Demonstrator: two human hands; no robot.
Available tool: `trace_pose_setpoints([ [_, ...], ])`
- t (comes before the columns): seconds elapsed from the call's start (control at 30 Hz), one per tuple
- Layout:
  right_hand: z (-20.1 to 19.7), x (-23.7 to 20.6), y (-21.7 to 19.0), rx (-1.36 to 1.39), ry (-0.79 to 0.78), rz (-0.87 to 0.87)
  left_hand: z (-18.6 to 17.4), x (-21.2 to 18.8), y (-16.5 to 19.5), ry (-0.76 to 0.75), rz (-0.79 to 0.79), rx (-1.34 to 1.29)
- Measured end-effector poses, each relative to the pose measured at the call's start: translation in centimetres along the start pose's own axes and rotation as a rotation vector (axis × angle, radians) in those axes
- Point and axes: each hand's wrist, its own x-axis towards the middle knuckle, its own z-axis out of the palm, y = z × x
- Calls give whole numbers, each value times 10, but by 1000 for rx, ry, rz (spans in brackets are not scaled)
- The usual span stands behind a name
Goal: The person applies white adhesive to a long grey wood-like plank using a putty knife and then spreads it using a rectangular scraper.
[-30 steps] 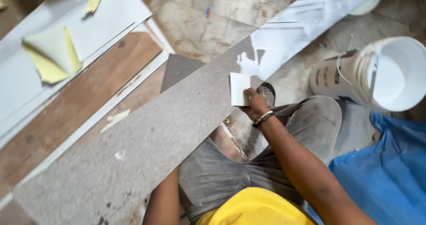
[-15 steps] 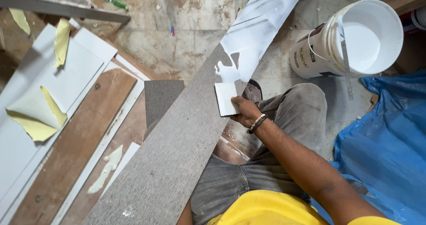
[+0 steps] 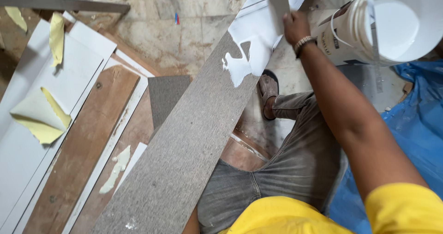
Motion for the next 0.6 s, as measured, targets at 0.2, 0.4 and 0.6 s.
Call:
trace_pose_setpoints([
  [0.2,31,14,-3,-663,147,-456,-4,-12,-5,15,20,-37],
  [0.4,58,-10,-3,-603,77,-385,-9,-8,-14,5,10,-102],
  [0.6,83,-47,-14,-595,-58,-405,-9,21,-28,-72,-47,-261],
])
